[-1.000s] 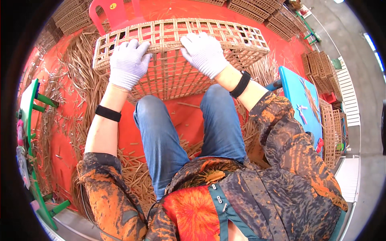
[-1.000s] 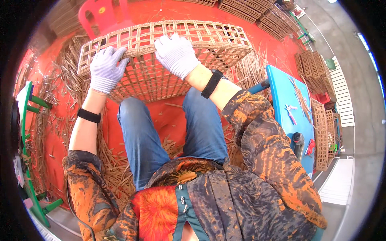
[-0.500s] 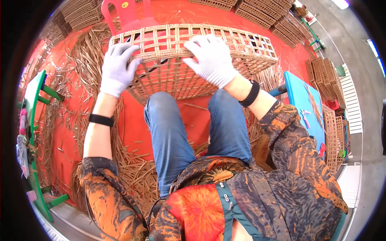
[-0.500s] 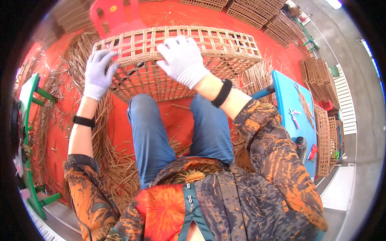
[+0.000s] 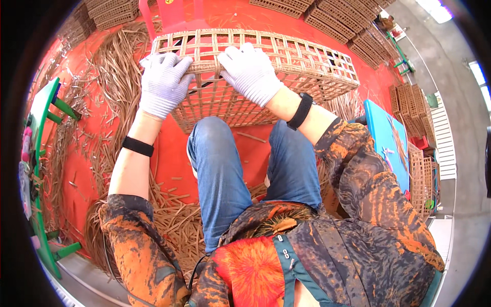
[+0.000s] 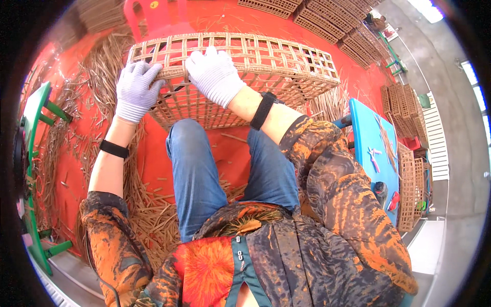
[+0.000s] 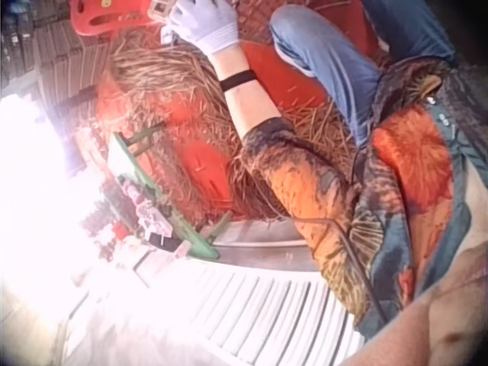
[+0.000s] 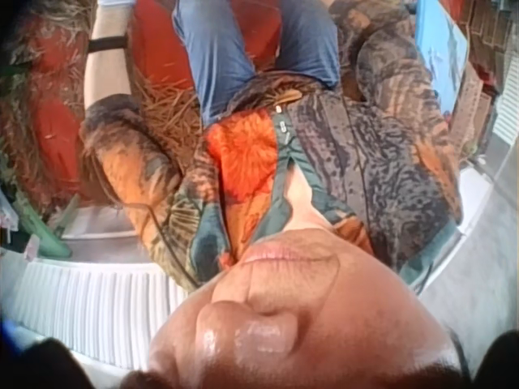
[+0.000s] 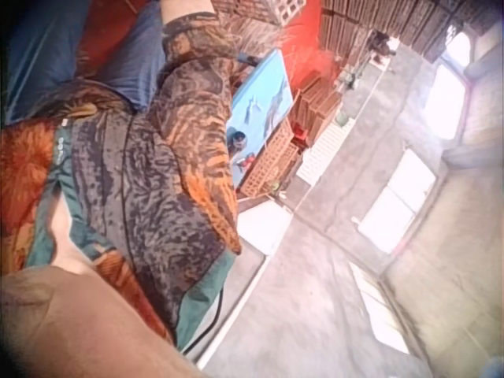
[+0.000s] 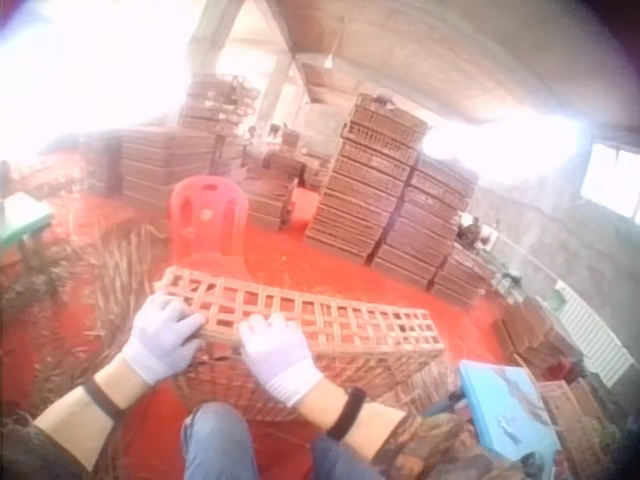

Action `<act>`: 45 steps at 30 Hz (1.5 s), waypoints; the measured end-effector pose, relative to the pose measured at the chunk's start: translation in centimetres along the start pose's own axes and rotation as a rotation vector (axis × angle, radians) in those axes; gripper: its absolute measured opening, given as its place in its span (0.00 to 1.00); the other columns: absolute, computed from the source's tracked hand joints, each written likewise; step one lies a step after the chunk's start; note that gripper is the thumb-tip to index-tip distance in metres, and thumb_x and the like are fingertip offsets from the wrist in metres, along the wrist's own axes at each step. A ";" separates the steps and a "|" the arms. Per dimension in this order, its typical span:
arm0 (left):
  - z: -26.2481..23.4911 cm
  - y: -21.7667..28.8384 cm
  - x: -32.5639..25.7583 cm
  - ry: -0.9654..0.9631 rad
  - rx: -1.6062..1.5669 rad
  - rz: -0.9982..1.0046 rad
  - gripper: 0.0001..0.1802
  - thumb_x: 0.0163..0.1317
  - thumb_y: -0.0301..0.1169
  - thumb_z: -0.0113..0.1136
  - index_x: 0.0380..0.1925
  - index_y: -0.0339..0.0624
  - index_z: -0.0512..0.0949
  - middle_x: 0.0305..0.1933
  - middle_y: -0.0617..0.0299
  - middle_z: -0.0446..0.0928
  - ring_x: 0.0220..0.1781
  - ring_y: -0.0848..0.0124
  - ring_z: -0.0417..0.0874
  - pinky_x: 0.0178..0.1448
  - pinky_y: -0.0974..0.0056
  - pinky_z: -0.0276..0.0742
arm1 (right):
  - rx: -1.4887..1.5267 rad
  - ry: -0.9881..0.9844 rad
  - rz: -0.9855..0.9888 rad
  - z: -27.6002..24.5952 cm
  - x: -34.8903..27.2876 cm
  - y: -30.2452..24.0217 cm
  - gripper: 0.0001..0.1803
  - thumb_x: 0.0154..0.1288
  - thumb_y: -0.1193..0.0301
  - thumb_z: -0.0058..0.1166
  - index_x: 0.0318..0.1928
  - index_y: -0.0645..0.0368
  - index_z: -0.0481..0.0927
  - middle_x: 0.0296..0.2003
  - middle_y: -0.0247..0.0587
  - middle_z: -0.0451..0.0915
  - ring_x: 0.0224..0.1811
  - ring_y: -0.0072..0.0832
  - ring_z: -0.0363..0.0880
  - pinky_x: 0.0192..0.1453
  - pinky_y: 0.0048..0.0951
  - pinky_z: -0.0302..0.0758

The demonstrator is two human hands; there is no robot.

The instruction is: Assembling and stapling components of a woven bamboo or wicker structure.

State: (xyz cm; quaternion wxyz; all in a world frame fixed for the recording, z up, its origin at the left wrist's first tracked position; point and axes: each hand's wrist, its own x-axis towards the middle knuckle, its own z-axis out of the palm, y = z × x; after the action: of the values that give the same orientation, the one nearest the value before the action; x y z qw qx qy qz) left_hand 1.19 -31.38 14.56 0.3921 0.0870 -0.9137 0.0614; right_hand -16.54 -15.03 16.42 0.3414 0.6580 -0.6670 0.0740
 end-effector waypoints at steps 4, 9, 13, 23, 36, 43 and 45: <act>-0.5 0.0 0.3 -0.007 0.044 0.056 0.19 0.53 0.40 0.70 0.46 0.54 0.82 0.38 0.63 0.77 0.46 0.59 0.79 0.56 0.49 0.72 | 0.017 -0.033 -0.003 -0.5 0.0 0.0 0.14 0.59 0.60 0.63 0.42 0.51 0.77 0.36 0.35 0.75 0.38 0.36 0.76 0.36 0.38 0.78; -0.9 0.6 1.0 -0.050 0.085 0.056 0.18 0.53 0.37 0.70 0.46 0.49 0.83 0.38 0.61 0.77 0.45 0.59 0.79 0.51 0.57 0.78 | 0.058 -0.052 0.007 -1.2 0.4 0.2 0.08 0.59 0.65 0.61 0.36 0.54 0.80 0.35 0.38 0.79 0.38 0.40 0.78 0.35 0.42 0.80; -1.1 0.2 1.2 -0.113 0.060 0.037 0.18 0.60 0.36 0.66 0.50 0.46 0.82 0.41 0.58 0.78 0.48 0.56 0.80 0.55 0.56 0.77 | 0.082 -0.069 0.022 -1.4 0.5 0.6 0.11 0.60 0.64 0.62 0.40 0.53 0.80 0.38 0.39 0.79 0.42 0.40 0.79 0.39 0.44 0.80; -4.0 -3.4 -1.3 -0.107 -0.148 -0.157 0.27 0.57 0.27 0.68 0.59 0.45 0.79 0.59 0.52 0.78 0.63 0.53 0.78 0.67 0.56 0.75 | 0.093 0.027 0.059 -0.7 3.1 -2.7 0.23 0.56 0.62 0.66 0.53 0.48 0.76 0.44 0.36 0.77 0.48 0.37 0.76 0.49 0.40 0.78; -3.7 -1.9 1.1 -0.089 0.162 -0.028 0.27 0.50 0.32 0.72 0.53 0.53 0.81 0.44 0.63 0.80 0.41 0.62 0.83 0.45 0.59 0.81 | 0.189 -0.065 0.057 -1.0 5.7 -2.0 0.09 0.60 0.67 0.56 0.33 0.60 0.83 0.35 0.45 0.81 0.42 0.38 0.82 0.40 0.39 0.83; -5.9 -1.5 0.7 -0.145 0.012 -0.075 0.21 0.54 0.33 0.69 0.51 0.52 0.82 0.41 0.62 0.80 0.39 0.59 0.82 0.43 0.57 0.80 | 0.259 0.051 0.015 -2.0 4.5 -2.6 0.11 0.59 0.62 0.59 0.35 0.56 0.79 0.33 0.39 0.78 0.40 0.36 0.79 0.38 0.37 0.81; -6.5 -2.2 1.2 -0.203 -0.075 -0.118 0.17 0.58 0.35 0.68 0.49 0.52 0.83 0.38 0.62 0.80 0.40 0.58 0.82 0.45 0.55 0.79 | 0.292 0.060 -0.010 -2.4 3.7 -2.3 0.18 0.56 0.58 0.65 0.40 0.54 0.76 0.36 0.37 0.75 0.42 0.36 0.76 0.40 0.37 0.79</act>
State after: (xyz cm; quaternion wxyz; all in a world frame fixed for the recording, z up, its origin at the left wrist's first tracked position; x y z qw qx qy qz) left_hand 5.42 -32.48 20.01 0.3035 0.1317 -0.9437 -0.0049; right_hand -13.16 -17.04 19.51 0.2622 0.7015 -0.6354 0.1883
